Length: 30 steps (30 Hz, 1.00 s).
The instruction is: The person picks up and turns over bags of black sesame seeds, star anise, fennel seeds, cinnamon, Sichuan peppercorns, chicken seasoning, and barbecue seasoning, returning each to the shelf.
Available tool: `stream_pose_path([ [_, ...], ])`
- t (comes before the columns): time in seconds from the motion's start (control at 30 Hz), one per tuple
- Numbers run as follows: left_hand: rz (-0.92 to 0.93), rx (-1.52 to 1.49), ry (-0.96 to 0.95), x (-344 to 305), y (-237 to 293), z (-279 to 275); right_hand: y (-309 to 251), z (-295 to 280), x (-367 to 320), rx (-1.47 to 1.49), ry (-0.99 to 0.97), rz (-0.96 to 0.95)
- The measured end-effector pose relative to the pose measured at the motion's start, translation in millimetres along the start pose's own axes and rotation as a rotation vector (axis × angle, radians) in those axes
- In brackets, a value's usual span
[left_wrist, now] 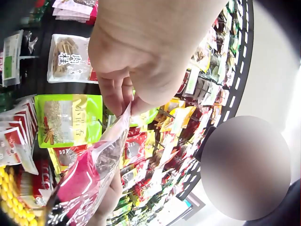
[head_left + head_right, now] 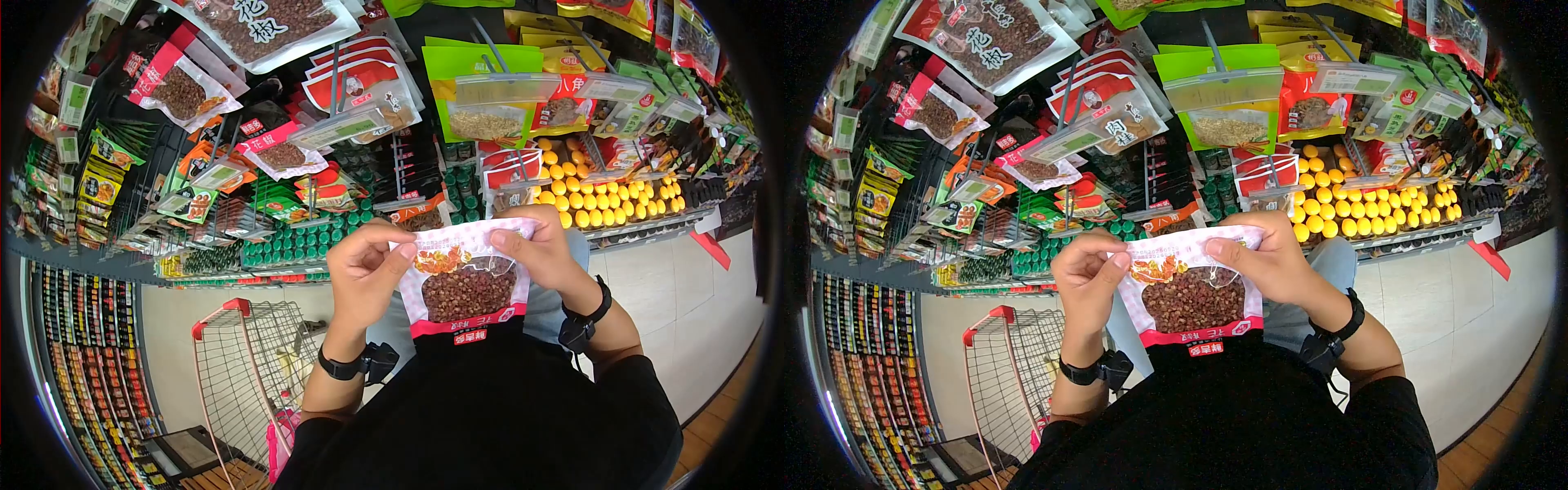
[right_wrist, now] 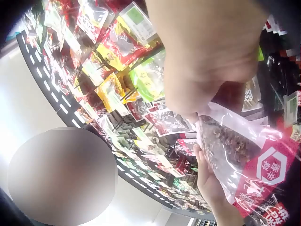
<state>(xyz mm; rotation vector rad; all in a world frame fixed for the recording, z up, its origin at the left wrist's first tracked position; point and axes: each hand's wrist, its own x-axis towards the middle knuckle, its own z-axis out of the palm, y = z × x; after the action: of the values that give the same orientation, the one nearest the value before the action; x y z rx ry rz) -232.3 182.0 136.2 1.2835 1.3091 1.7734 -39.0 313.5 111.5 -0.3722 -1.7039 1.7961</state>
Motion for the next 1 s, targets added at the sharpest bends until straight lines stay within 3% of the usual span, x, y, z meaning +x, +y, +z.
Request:
stream_pose_path([
  [1.0,-0.036,0.034,0.005,-2.4,-6.5,-4.3,4.9,1.6,2.1,0.053,-0.009,0.064],
])
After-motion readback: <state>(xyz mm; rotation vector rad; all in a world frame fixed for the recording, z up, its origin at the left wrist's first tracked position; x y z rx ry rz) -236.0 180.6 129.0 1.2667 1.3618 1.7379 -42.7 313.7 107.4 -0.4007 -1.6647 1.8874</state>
